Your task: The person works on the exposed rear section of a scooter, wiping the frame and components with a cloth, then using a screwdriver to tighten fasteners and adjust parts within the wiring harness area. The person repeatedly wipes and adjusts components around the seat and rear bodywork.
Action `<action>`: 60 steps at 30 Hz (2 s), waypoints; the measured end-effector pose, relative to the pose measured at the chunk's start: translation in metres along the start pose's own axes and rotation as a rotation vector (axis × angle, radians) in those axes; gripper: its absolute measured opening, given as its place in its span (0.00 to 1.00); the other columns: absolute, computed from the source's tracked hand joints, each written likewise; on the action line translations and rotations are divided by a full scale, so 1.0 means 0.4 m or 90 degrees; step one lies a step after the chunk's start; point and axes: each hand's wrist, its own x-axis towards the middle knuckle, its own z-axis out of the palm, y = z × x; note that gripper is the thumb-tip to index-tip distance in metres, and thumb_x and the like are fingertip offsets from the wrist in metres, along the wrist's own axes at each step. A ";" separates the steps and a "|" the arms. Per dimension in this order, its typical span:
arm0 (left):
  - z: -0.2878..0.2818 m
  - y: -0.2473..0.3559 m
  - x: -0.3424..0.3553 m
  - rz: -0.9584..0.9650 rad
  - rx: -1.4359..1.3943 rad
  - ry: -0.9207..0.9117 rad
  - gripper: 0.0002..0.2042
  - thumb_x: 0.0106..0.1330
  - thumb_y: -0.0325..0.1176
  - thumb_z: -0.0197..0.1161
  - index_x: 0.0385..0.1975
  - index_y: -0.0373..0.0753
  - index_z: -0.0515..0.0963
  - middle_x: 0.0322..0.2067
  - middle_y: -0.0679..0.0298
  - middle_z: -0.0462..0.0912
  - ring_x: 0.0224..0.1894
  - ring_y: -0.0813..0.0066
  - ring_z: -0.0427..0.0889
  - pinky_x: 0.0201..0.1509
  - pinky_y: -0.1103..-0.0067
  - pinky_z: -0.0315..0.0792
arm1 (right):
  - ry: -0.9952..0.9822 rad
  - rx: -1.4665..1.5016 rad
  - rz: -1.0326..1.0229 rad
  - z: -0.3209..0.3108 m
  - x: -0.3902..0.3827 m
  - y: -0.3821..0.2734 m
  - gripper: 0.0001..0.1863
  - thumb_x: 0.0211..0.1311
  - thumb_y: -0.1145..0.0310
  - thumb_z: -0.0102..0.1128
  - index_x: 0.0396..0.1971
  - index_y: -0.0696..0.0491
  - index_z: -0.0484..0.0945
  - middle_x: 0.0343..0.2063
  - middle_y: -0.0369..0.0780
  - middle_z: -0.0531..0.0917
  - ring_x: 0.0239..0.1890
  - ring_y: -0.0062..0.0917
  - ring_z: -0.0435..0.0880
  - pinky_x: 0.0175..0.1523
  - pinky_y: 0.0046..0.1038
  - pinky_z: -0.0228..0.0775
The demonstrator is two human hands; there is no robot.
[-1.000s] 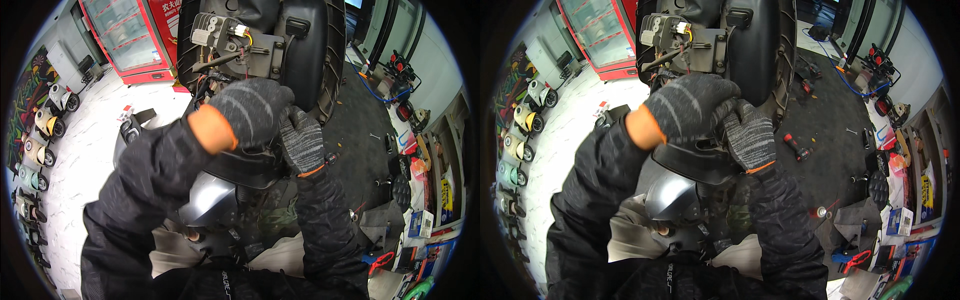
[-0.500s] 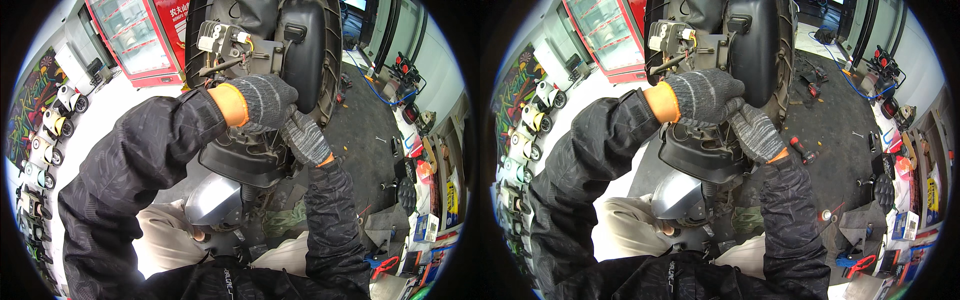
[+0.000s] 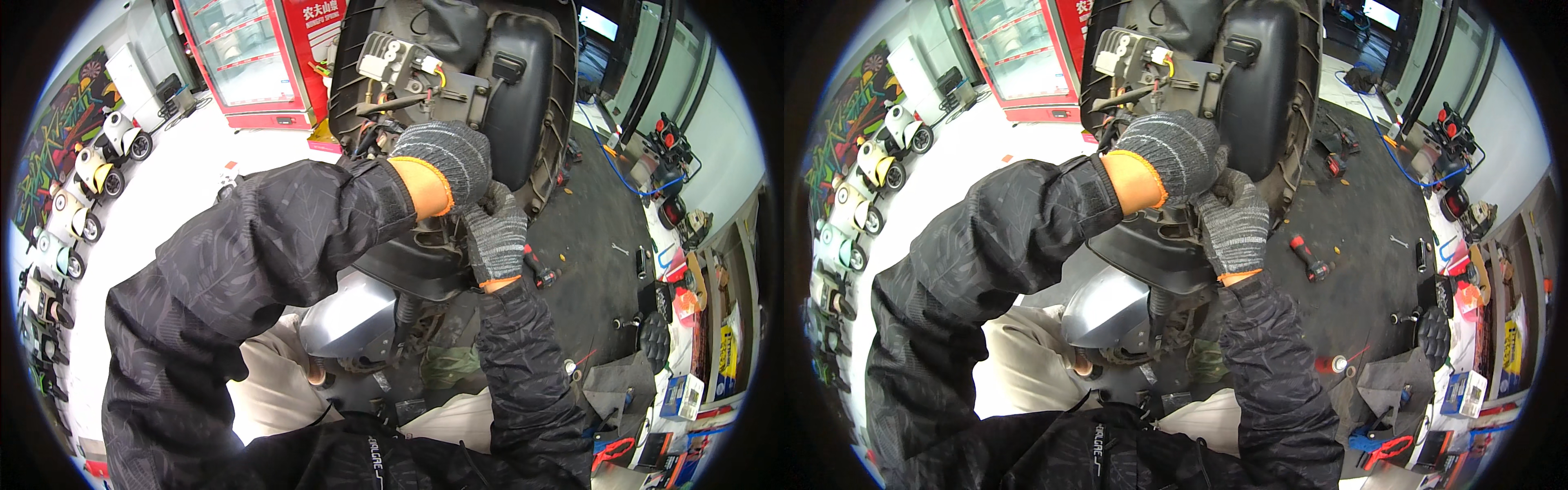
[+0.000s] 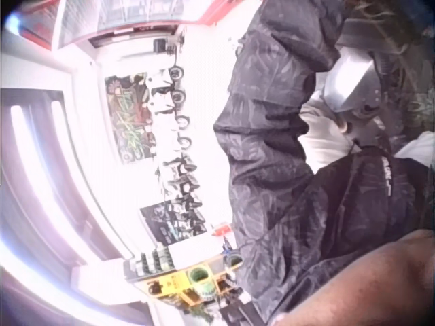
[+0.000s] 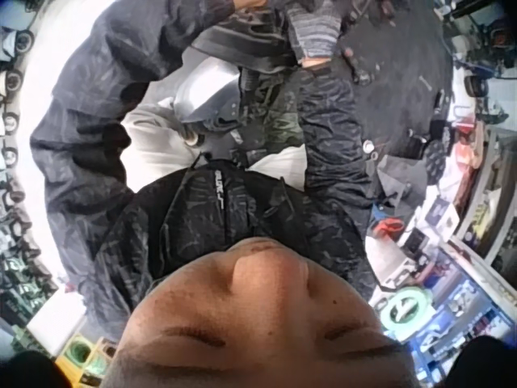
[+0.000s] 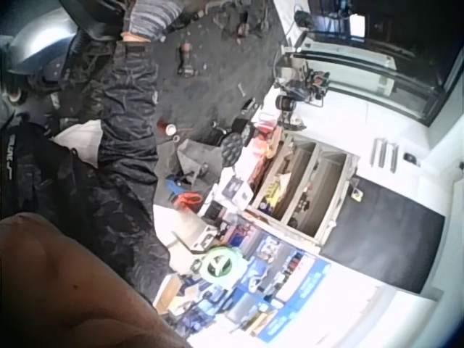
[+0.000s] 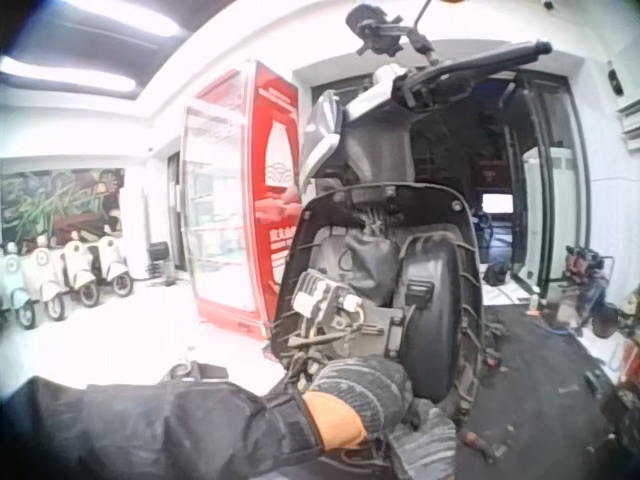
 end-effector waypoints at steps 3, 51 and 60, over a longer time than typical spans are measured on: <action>-0.013 0.004 -0.011 -0.045 -0.040 -0.001 0.22 0.76 0.49 0.52 0.41 0.36 0.86 0.42 0.48 0.88 0.47 0.47 0.87 0.52 0.56 0.80 | 0.005 0.002 0.010 0.007 0.002 0.016 0.15 0.66 0.74 0.65 0.51 0.63 0.82 0.39 0.47 0.90 0.41 0.29 0.90 0.48 0.30 0.80; -0.049 0.031 -0.043 -0.043 -0.095 0.005 0.22 0.73 0.52 0.57 0.40 0.39 0.89 0.39 0.50 0.90 0.44 0.51 0.90 0.47 0.60 0.82 | -0.088 0.062 -0.068 -0.030 0.021 -0.011 0.17 0.71 0.74 0.63 0.57 0.61 0.76 0.50 0.43 0.87 0.51 0.25 0.85 0.59 0.30 0.76; 0.132 0.030 -0.227 -0.124 -0.206 0.075 0.12 0.71 0.41 0.62 0.36 0.37 0.84 0.33 0.48 0.86 0.38 0.45 0.86 0.45 0.58 0.78 | -0.145 0.138 0.040 -0.047 0.032 0.033 0.14 0.79 0.67 0.54 0.51 0.62 0.81 0.37 0.45 0.88 0.38 0.29 0.87 0.46 0.31 0.79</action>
